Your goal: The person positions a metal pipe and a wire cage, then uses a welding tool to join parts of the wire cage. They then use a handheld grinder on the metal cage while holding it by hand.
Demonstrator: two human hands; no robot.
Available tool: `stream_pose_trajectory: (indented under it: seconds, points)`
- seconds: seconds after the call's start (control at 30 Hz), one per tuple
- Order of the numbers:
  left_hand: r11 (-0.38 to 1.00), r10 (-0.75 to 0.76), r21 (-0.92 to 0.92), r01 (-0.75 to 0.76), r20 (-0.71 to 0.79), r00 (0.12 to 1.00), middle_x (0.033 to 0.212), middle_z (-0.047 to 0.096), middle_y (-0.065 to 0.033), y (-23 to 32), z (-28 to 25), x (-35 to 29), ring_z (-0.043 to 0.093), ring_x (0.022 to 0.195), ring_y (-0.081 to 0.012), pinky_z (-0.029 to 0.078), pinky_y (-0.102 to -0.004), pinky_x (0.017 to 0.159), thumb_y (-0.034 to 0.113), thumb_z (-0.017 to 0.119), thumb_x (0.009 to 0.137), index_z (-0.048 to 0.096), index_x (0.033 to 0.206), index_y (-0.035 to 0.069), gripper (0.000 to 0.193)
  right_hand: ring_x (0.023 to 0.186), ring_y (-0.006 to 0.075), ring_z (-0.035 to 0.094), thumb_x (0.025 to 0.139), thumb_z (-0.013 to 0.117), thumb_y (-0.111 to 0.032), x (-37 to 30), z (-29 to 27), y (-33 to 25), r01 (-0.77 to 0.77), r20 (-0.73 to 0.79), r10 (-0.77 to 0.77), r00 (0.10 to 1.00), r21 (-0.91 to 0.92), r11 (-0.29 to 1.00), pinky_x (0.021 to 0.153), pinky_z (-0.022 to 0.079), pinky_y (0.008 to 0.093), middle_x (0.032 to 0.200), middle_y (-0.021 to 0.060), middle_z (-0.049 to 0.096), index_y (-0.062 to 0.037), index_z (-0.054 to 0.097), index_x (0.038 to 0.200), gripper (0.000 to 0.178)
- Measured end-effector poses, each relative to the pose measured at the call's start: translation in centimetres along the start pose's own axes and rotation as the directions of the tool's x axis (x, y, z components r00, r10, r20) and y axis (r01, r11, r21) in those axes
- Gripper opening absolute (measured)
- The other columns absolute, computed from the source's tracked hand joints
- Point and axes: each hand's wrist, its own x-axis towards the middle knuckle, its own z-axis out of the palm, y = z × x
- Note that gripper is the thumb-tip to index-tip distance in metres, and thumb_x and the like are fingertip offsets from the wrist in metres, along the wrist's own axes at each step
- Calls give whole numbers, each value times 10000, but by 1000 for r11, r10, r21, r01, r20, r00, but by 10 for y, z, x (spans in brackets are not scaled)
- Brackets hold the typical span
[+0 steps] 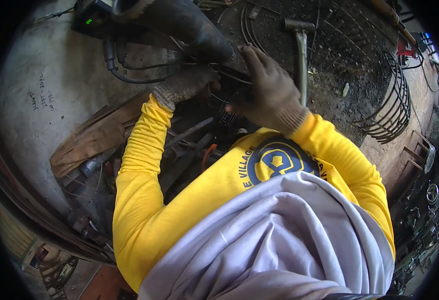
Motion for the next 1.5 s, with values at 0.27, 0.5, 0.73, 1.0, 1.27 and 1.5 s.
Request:
stream_pose_trajectory:
  seconds: [0.27,0.5,0.73,1.0,1.27,1.5]
  points:
    - [539,599,706,-458,61,799,1184,665,-149,-13,-10,10,610,1172,-317,482,-437,1016,234,534,943,665,1193,106,310,1472,474,190,597,854,-585,39,71,-11,-157,22,158,987,-51,986,1218,122,524,1551,339,208,117,94,1502,1375]
    - [543,537,720,-432,97,838,1316,563,-222,-14,-11,8,519,1263,-360,376,-451,1123,135,549,908,577,1274,21,384,1448,476,240,638,829,-549,47,89,-13,-184,-33,183,983,-30,982,1213,85,548,1510,344,260,140,57,1484,1337]
    - [578,653,655,-487,-14,757,1168,649,-183,-28,11,16,607,1140,-342,448,-452,1057,132,604,880,663,1177,73,309,1242,484,514,659,842,-374,47,68,-5,-148,74,144,987,52,988,1055,444,473,1404,331,428,91,143,1496,1185]
    - [555,771,715,-426,-249,586,1124,629,-134,-32,47,26,635,1036,-315,534,-430,902,148,591,898,619,1217,91,325,1075,410,647,702,822,-331,63,39,31,141,153,-150,977,66,988,912,534,448,1160,263,647,32,325,1455,973]
    - [899,434,329,-289,-759,486,1145,635,-151,-12,14,-2,630,1062,-337,510,-423,925,339,882,669,560,1244,62,715,1072,416,647,718,814,-424,61,35,24,109,111,-110,988,11,994,920,525,456,1183,243,647,33,331,1451,990]
    - [889,450,337,-311,-774,445,1177,637,-157,-24,7,28,627,1116,-336,493,-434,961,384,955,560,511,1307,65,926,1038,419,658,726,806,-420,65,26,23,122,174,-118,978,-17,992,901,529,463,1204,244,638,15,329,1448,968]
